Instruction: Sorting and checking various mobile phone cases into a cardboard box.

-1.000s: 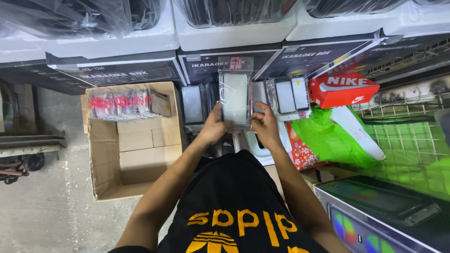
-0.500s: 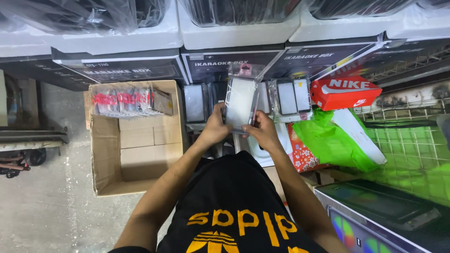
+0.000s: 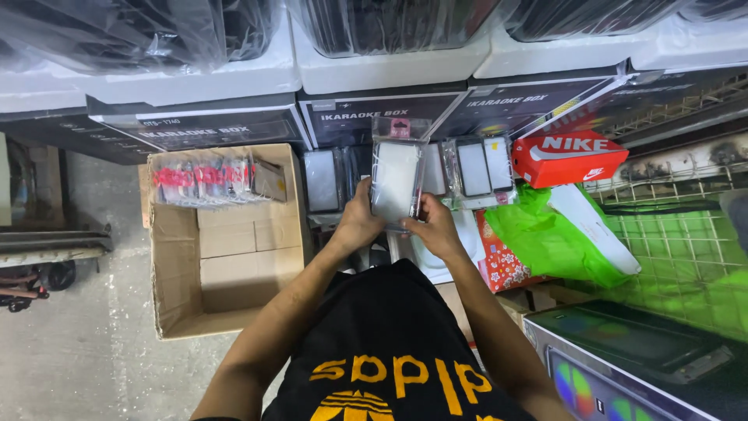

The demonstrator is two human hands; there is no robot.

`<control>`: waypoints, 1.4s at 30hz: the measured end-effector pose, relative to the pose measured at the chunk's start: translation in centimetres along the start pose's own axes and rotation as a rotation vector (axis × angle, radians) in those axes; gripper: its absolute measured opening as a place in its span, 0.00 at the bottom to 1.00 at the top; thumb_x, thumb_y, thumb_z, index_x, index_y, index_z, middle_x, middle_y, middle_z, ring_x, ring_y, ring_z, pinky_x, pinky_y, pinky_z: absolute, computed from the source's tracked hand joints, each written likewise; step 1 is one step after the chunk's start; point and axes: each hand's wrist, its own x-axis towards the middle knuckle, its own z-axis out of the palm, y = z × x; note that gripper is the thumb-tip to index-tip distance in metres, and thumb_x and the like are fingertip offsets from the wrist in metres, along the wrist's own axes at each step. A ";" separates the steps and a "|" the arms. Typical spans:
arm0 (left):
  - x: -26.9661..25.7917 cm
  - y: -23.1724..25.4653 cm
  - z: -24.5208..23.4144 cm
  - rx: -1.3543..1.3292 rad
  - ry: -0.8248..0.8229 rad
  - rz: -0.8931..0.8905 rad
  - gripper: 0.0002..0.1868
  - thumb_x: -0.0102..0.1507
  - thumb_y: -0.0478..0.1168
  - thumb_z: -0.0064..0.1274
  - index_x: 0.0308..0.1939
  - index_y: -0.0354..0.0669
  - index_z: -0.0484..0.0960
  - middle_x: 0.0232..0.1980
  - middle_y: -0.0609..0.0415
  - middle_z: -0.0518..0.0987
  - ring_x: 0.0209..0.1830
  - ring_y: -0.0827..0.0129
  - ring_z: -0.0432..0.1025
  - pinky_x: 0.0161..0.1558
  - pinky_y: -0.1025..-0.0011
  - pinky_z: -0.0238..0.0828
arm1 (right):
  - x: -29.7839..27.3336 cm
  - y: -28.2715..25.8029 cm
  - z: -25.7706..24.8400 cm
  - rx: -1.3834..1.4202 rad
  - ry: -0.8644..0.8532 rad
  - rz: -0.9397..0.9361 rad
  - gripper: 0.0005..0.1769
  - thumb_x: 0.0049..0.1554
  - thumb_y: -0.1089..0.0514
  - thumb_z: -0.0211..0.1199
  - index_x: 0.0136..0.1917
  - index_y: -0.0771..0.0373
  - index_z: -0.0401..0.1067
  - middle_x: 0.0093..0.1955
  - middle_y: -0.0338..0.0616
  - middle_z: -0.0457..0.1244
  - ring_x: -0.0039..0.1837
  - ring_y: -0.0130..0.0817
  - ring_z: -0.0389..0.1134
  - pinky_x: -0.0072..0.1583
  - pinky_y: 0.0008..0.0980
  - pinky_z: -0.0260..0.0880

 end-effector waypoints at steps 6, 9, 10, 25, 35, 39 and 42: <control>0.7 -0.8 -0.2 -0.145 -0.053 0.190 0.44 0.51 0.27 0.55 0.71 0.29 0.58 0.60 0.30 0.76 0.64 0.47 0.72 0.63 0.61 0.67 | 0.3 0.6 -1.2 0.072 0.006 0.006 0.23 0.54 0.71 0.67 0.62 0.70 0.65 0.49 0.47 0.69 0.46 0.31 0.72 0.44 0.32 0.79; 1.4 -1.3 -0.2 -0.482 -0.186 0.011 0.40 0.53 0.26 0.48 0.71 0.32 0.61 0.60 0.39 0.79 0.60 0.56 0.76 0.61 0.65 0.72 | 0.2 -0.2 -1.3 0.065 0.036 0.011 0.23 0.53 0.72 0.67 0.61 0.70 0.65 0.49 0.47 0.69 0.45 0.30 0.72 0.43 0.33 0.79; 1.2 -0.8 -0.7 -0.482 -0.186 0.012 0.40 0.53 0.26 0.48 0.71 0.32 0.61 0.60 0.39 0.79 0.60 0.56 0.76 0.61 0.65 0.72 | 0.1 -0.3 -1.3 0.065 0.036 0.010 0.23 0.53 0.72 0.67 0.61 0.70 0.65 0.49 0.47 0.69 0.45 0.30 0.72 0.43 0.33 0.79; -0.9 -0.6 -1.5 -0.404 -0.391 0.206 0.48 0.54 0.20 0.59 0.77 0.36 0.56 0.65 0.39 0.75 0.59 0.57 0.75 0.52 0.67 0.79 | 1.7 -0.1 -1.3 0.101 0.114 -0.029 0.19 0.55 0.62 0.71 0.58 0.67 0.73 0.51 0.42 0.70 0.50 0.27 0.70 0.55 0.28 0.71; -2.0 -0.4 -1.0 -0.421 -0.380 0.013 0.38 0.58 0.24 0.56 0.72 0.38 0.62 0.49 0.44 0.81 0.41 0.66 0.78 0.39 0.70 0.80 | 3.8 -1.3 -0.9 0.338 0.269 -0.131 0.18 0.55 0.66 0.70 0.58 0.66 0.72 0.52 0.42 0.69 0.52 0.29 0.69 0.57 0.31 0.71; -1.3 -2.5 -0.6 -0.511 -0.283 0.024 0.22 0.61 0.25 0.55 0.60 0.33 0.74 0.46 0.48 0.81 0.39 0.67 0.79 0.38 0.70 0.82 | 4.1 -0.8 -0.9 0.373 0.308 -0.132 0.16 0.56 0.65 0.69 0.57 0.65 0.72 0.51 0.39 0.68 0.52 0.27 0.69 0.56 0.30 0.71; -1.1 -1.8 -0.9 -0.621 -0.222 -0.009 0.20 0.62 0.26 0.56 0.59 0.33 0.75 0.46 0.51 0.83 0.42 0.71 0.79 0.41 0.72 0.83 | 4.3 2.3 -1.9 0.433 0.148 -0.124 0.14 0.61 0.66 0.70 0.58 0.67 0.70 0.51 0.42 0.66 0.52 0.28 0.67 0.55 0.31 0.67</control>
